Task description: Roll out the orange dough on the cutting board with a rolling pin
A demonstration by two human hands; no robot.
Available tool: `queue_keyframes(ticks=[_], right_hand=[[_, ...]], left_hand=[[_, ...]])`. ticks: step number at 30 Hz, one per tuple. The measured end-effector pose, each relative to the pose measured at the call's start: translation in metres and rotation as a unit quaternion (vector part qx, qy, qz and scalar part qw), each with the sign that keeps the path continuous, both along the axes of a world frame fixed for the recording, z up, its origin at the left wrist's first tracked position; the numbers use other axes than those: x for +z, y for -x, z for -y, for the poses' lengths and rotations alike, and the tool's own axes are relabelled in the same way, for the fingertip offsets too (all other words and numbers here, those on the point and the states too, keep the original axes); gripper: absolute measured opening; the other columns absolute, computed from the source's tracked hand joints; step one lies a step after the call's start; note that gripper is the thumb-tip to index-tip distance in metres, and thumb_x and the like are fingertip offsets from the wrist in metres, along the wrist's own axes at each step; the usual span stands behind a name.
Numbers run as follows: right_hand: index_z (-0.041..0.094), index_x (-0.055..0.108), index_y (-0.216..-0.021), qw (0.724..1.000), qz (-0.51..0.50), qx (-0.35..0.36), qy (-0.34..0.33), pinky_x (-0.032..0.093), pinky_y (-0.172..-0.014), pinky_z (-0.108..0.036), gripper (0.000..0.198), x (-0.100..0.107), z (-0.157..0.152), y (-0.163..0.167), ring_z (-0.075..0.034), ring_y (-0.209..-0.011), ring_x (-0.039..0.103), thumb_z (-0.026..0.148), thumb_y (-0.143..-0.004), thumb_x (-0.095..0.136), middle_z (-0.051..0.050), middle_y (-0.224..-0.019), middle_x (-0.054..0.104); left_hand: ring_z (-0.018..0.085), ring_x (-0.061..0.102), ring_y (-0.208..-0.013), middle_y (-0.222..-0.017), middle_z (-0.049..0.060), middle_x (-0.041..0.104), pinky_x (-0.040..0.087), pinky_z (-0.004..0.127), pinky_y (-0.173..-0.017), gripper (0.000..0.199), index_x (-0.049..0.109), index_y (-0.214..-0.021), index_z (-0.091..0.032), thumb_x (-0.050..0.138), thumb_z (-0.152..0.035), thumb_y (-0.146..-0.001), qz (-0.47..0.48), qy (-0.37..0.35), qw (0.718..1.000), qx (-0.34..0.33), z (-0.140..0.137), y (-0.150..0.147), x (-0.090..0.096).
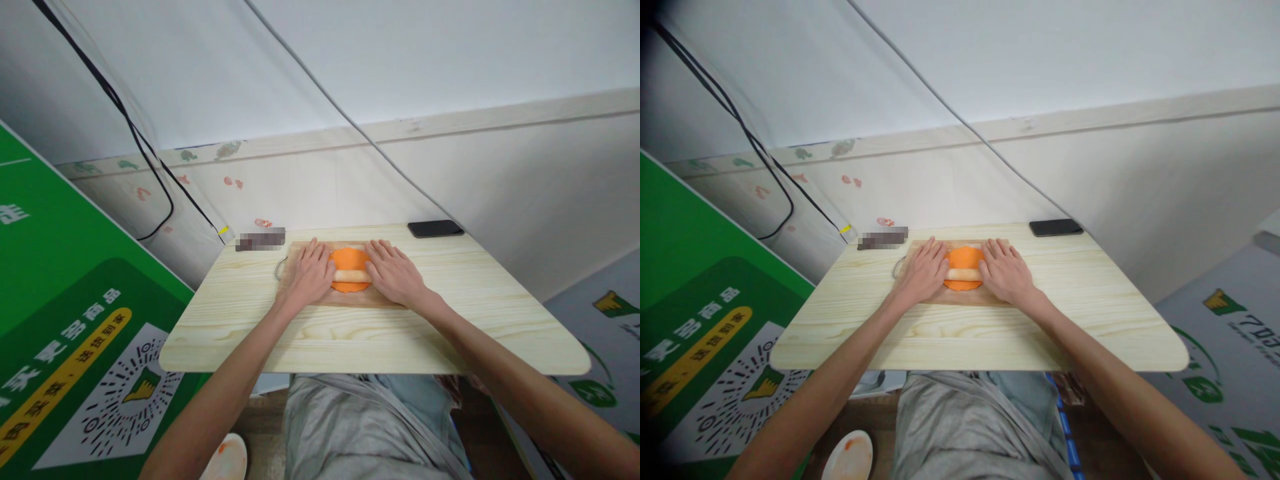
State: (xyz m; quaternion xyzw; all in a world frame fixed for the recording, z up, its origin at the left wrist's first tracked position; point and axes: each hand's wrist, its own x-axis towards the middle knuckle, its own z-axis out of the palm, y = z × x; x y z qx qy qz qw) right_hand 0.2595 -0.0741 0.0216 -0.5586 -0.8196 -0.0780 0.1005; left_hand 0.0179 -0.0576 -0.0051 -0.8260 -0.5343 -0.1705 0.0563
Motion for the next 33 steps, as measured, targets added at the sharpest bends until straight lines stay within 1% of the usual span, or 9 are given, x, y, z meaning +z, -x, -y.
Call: queue_keyframes(ticks=[4, 6, 9, 13, 17, 22, 26, 29, 33], right_hand=[[0.008, 0.045, -0.167, 0.998, 0.002, -0.022, 0.059, 0.038, -0.129, -0.051, 0.065, 0.004, -0.04, 0.0, -0.034, -0.16, 0.043, 0.033, -0.109, 0.031, -0.02, -0.172, 0.049], [0.009, 0.044, -0.168, 0.996, -0.007, -0.038, 0.084, 0.041, -0.125, -0.051, 0.064, 0.007, -0.058, 0.002, -0.035, -0.156, 0.047, 0.031, -0.108, 0.035, -0.022, -0.17, 0.051], [0.01, 0.05, -0.163, 0.996, -0.027, -0.061, 0.066, 0.046, -0.119, -0.05, 0.06, 0.012, -0.073, 0.005, -0.037, -0.146, 0.054, 0.029, -0.108, 0.037, -0.024, -0.161, 0.058], [0.011, 0.056, -0.157, 0.996, -0.028, -0.069, 0.055, 0.048, -0.116, -0.049, 0.055, 0.016, -0.075, 0.007, -0.037, -0.14, 0.057, 0.033, -0.112, 0.034, -0.024, -0.153, 0.062], [0.012, 0.053, -0.161, 0.994, -0.034, -0.068, 0.075, 0.045, -0.119, -0.05, 0.057, 0.013, -0.063, 0.006, -0.038, -0.146, 0.054, 0.034, -0.111, 0.036, -0.024, -0.158, 0.06], [0.013, 0.054, -0.161, 0.991, -0.045, -0.101, 0.071, 0.044, -0.12, -0.053, 0.058, 0.011, -0.043, 0.007, -0.037, -0.149, 0.051, 0.035, -0.109, 0.038, -0.023, -0.159, 0.06], [0.014, 0.054, -0.16, 0.993, -0.032, -0.102, 0.053, 0.043, -0.121, -0.052, 0.058, 0.009, -0.033, 0.007, -0.036, -0.149, 0.052, 0.035, -0.109, 0.037, -0.022, -0.16, 0.06], [0.014, 0.051, -0.163, 0.992, -0.034, -0.101, 0.061, 0.044, -0.12, -0.051, 0.06, 0.007, -0.032, 0.006, -0.036, -0.148, 0.053, 0.037, -0.109, 0.037, -0.021, -0.163, 0.058], [0.015, 0.051, -0.163, 0.99, -0.042, -0.101, 0.092, 0.047, -0.117, -0.052, 0.061, 0.008, -0.039, 0.006, -0.036, -0.148, 0.053, 0.039, -0.108, 0.038, -0.021, -0.163, 0.058]], left_hand=[[0.036, 0.033, -0.169, -0.169, 0.021, 0.054, 0.033, 0.058, -0.136, 0.061, 0.049, -0.163, -0.006, 0.031, -0.032, -0.111, 0.012, 0.025, 0.999, 0.037, -0.033, -0.005, 0.004], [0.035, 0.033, -0.169, -0.17, 0.021, 0.053, 0.033, 0.057, -0.135, 0.062, 0.046, -0.165, -0.007, 0.03, -0.033, -0.111, 0.019, 0.037, 0.998, 0.037, -0.049, -0.006, 0.005], [0.034, 0.042, -0.165, -0.166, 0.023, 0.057, 0.033, 0.058, -0.135, 0.063, 0.045, -0.165, -0.009, 0.032, -0.039, -0.112, 0.024, 0.053, 0.997, 0.042, -0.07, -0.006, 0.006], [0.033, 0.05, -0.159, -0.161, 0.024, 0.061, 0.034, 0.057, -0.134, 0.062, 0.051, -0.16, -0.01, 0.032, -0.044, -0.112, 0.021, 0.059, 0.998, 0.026, -0.084, -0.004, 0.005], [0.03, 0.053, -0.155, -0.158, 0.02, 0.065, 0.03, 0.052, -0.136, 0.059, 0.054, -0.157, -0.01, 0.027, -0.039, -0.114, 0.004, 0.048, 0.999, -0.017, -0.074, -0.001, -0.001], [0.032, 0.056, -0.148, -0.147, 0.02, 0.069, 0.04, 0.051, -0.13, 0.056, 0.059, -0.153, -0.011, 0.033, -0.04, -0.113, 0.006, 0.026, 1.0, 0.014, -0.051, 0.001, -0.004], [0.031, 0.057, -0.144, -0.142, 0.017, 0.071, 0.041, 0.05, -0.129, 0.051, 0.062, -0.149, -0.014, 0.034, -0.037, -0.113, 0.002, 0.017, 1.0, 0.003, -0.04, 0.0, 0.0], [0.029, 0.059, -0.142, -0.143, 0.015, 0.071, 0.042, 0.047, -0.128, 0.048, 0.065, -0.146, -0.017, 0.034, -0.034, -0.113, 0.008, 0.028, 1.0, -0.004, -0.037, -0.001, 0.004], [0.027, 0.062, -0.139, -0.145, 0.013, 0.071, 0.044, 0.043, -0.125, 0.045, 0.068, -0.142, -0.02, 0.037, -0.033, -0.112, 0.01, 0.068, 0.998, -0.002, -0.043, -0.002, 0.009]])
